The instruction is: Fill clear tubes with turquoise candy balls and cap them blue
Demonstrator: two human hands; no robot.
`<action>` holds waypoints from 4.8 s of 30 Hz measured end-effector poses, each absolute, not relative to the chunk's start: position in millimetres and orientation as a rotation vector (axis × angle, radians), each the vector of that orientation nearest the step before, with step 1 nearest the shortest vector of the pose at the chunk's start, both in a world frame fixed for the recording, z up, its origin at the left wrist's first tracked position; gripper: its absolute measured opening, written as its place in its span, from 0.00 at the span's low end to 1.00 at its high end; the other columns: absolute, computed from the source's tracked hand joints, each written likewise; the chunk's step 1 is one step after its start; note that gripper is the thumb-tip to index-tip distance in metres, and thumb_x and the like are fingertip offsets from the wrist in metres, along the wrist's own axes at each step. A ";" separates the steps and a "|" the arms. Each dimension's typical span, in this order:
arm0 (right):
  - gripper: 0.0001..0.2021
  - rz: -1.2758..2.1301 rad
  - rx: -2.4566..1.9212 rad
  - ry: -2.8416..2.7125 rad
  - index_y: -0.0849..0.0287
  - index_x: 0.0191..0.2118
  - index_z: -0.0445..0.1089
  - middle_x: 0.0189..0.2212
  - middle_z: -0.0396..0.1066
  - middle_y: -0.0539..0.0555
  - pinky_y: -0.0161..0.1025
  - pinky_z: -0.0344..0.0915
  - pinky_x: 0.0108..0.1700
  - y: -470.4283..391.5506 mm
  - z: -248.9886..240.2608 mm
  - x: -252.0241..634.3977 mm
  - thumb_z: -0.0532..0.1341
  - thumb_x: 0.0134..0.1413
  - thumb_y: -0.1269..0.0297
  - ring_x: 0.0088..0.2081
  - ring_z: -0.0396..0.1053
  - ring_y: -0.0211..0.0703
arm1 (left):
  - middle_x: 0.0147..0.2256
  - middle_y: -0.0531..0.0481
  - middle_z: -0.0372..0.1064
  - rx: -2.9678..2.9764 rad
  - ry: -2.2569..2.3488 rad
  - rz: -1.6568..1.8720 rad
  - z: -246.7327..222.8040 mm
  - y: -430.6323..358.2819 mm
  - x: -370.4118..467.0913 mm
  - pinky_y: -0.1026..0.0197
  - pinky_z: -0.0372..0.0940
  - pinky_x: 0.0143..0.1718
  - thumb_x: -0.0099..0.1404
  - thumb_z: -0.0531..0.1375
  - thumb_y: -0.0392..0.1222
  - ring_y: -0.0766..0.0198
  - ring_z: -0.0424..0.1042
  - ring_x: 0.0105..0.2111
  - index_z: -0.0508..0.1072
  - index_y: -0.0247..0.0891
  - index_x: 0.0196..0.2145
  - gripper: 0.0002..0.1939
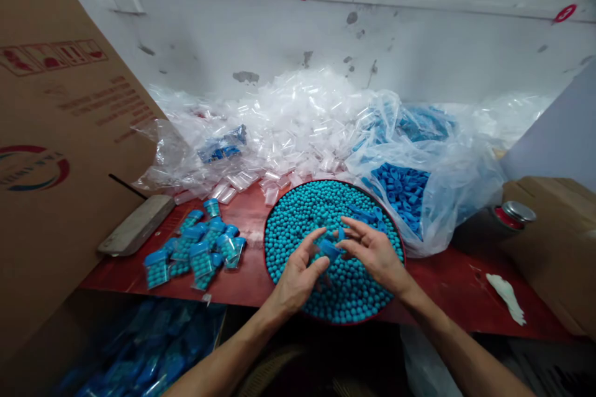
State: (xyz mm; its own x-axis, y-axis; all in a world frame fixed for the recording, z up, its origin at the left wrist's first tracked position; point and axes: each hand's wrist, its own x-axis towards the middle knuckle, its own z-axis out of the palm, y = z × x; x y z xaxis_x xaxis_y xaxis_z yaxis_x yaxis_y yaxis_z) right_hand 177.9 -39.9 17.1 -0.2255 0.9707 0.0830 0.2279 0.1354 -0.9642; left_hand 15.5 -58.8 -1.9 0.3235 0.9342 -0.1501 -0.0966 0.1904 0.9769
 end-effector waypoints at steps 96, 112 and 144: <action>0.09 0.098 -1.498 -2.683 0.61 0.35 0.64 0.30 0.66 0.55 0.39 0.57 0.36 -13.3 -27.5 206.3 0.48 0.54 0.73 0.34 0.63 0.44 | 0.29 0.52 0.66 1.972 1.563 0.611 -33.3 -19.8 6.9 0.62 0.58 0.33 0.57 0.52 0.41 0.62 0.66 0.30 0.62 0.40 0.38 0.09; 0.13 0.789 -1.408 -2.357 0.57 0.45 0.65 0.36 0.72 0.54 0.37 0.61 0.39 -9.4 -5.7 192.4 0.51 0.55 0.62 0.38 0.68 0.43 | 0.31 0.54 0.64 1.710 1.257 0.783 -30.9 -16.2 4.3 0.64 0.59 0.36 0.57 0.51 0.41 0.66 0.63 0.32 0.64 0.39 0.37 0.09; 0.13 2.066 -0.980 -1.119 0.58 0.30 0.55 0.16 0.55 0.40 0.26 0.62 0.15 -23.7 -7.9 181.0 0.55 0.51 0.54 0.12 0.44 0.23 | 0.29 0.54 0.61 1.307 0.905 0.763 -16.8 -32.7 13.3 0.71 0.55 0.17 0.57 0.54 0.39 0.75 0.59 0.18 0.57 0.40 0.52 0.23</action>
State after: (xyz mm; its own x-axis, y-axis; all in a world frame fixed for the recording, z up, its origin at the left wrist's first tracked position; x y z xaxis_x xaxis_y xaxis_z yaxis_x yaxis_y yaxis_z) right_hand 181.0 -23.7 -7.9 -0.5570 0.7646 -0.3242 -0.1466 -0.4748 -0.8678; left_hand 13.3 -32.7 -16.8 0.4626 0.8782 -0.1218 0.0283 0.1227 0.9920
